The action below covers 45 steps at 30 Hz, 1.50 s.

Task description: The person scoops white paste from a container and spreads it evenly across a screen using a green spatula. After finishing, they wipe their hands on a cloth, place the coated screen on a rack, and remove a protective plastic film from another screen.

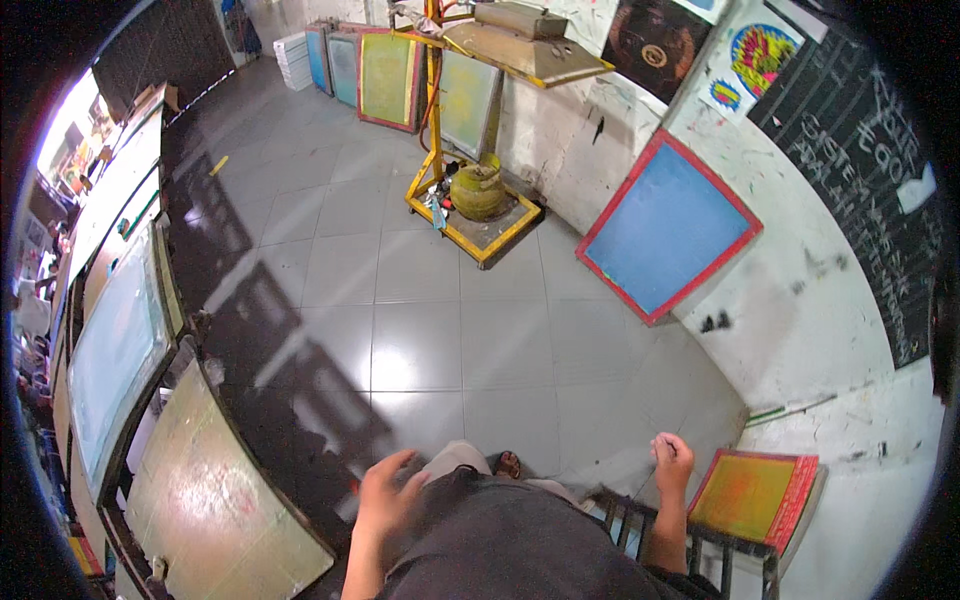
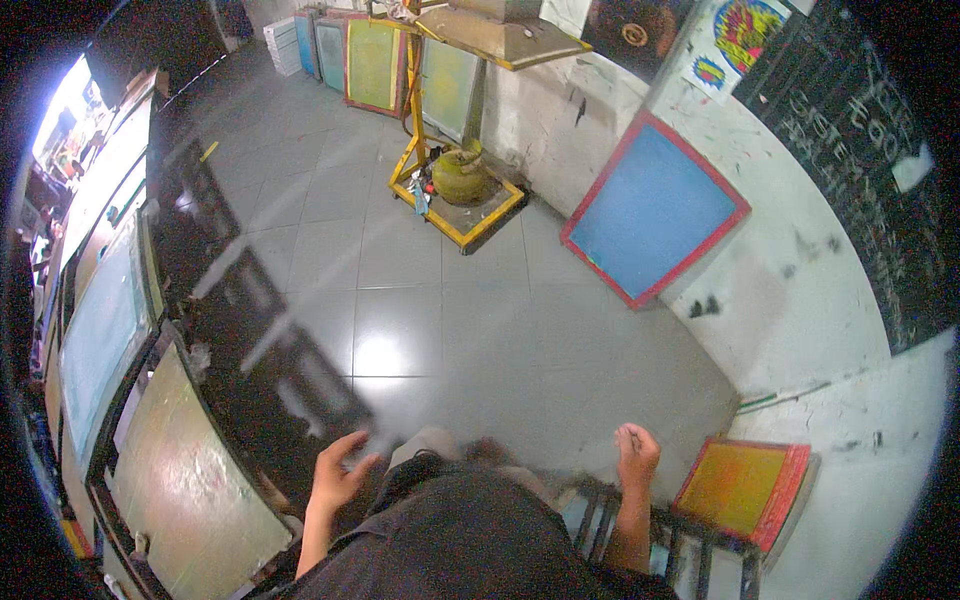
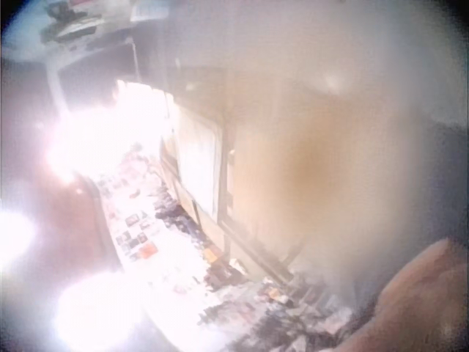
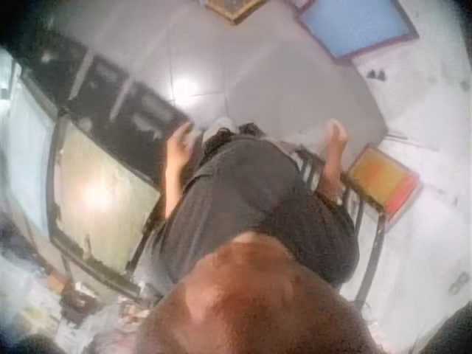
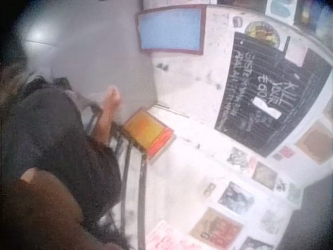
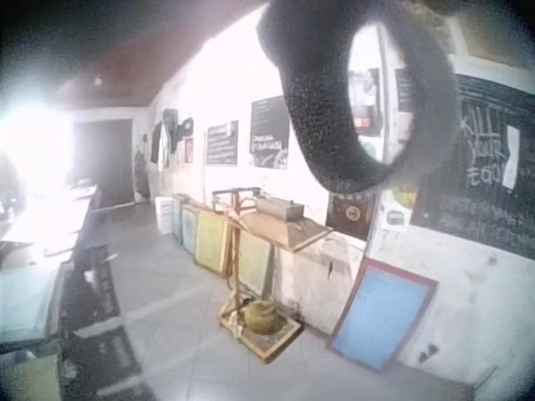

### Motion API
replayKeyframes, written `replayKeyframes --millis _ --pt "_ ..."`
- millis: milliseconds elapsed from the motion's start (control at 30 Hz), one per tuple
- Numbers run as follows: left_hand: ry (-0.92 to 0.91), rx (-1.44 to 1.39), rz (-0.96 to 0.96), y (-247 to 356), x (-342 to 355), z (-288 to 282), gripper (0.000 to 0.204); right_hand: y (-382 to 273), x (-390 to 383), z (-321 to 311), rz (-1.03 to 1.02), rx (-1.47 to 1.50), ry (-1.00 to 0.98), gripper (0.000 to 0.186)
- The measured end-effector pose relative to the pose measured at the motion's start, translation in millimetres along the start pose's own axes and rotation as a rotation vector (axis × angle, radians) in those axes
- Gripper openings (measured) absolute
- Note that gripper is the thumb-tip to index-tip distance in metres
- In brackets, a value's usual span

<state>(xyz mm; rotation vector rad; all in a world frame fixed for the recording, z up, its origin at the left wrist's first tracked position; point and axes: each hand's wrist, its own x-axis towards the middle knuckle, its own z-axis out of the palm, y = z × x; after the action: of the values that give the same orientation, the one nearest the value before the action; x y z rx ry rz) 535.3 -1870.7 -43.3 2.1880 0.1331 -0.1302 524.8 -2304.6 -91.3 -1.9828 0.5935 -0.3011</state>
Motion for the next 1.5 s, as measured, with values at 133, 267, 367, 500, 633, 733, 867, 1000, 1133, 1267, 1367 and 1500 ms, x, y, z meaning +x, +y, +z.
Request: replayKeyframes --millis 133,267,367,500,633,733,867,1000,1133,1267,1367,1500 --pt "0.233 -0.047 -0.291 -47 33 -6 0.037 -24 103 73 -0.029 0.073 -0.173 0.013" --pt "0.399 -0.167 -0.437 -87 94 -3 0.037 -49 184 172 -0.093 0.083 -0.357 0.017" --pt "0.298 -0.075 -0.550 -98 168 -7 0.040 -101 228 233 -0.085 -0.046 -0.493 0.016" --pt "0.262 -0.103 -0.509 -109 272 -39 0.041 -178 300 307 -0.280 -0.233 -0.502 0.017" --pt "0.453 -0.163 -0.427 -124 361 -81 0.040 -173 376 360 -0.205 -0.177 -0.382 0.017" --pt "0.518 -0.238 -0.498 -190 395 -83 0.039 -187 419 421 -0.213 -0.193 -0.442 0.018" --pt "0.723 -0.383 -0.528 -266 433 -69 0.019 -206 487 528 -0.336 -0.244 -0.529 0.011" --pt "0.576 -0.293 -1.075 -256 467 -79 0.014 -291 541 619 -0.302 -0.234 -0.620 0.011" --pt "0.496 -0.285 -1.310 -261 490 -62 0.017 -324 587 709 -0.275 -0.137 -0.704 0.014" --pt "0.462 -0.303 -1.366 -289 553 -84 0.020 -365 615 795 -0.228 -0.173 -0.829 0.016" --pt "0.443 -0.312 -1.381 -323 612 -110 0.023 -393 630 864 -0.278 -0.125 -0.814 0.016" --pt "0.380 -0.228 -1.334 -383 695 -176 0.026 -457 638 950 -0.252 -0.203 -0.815 0.015"
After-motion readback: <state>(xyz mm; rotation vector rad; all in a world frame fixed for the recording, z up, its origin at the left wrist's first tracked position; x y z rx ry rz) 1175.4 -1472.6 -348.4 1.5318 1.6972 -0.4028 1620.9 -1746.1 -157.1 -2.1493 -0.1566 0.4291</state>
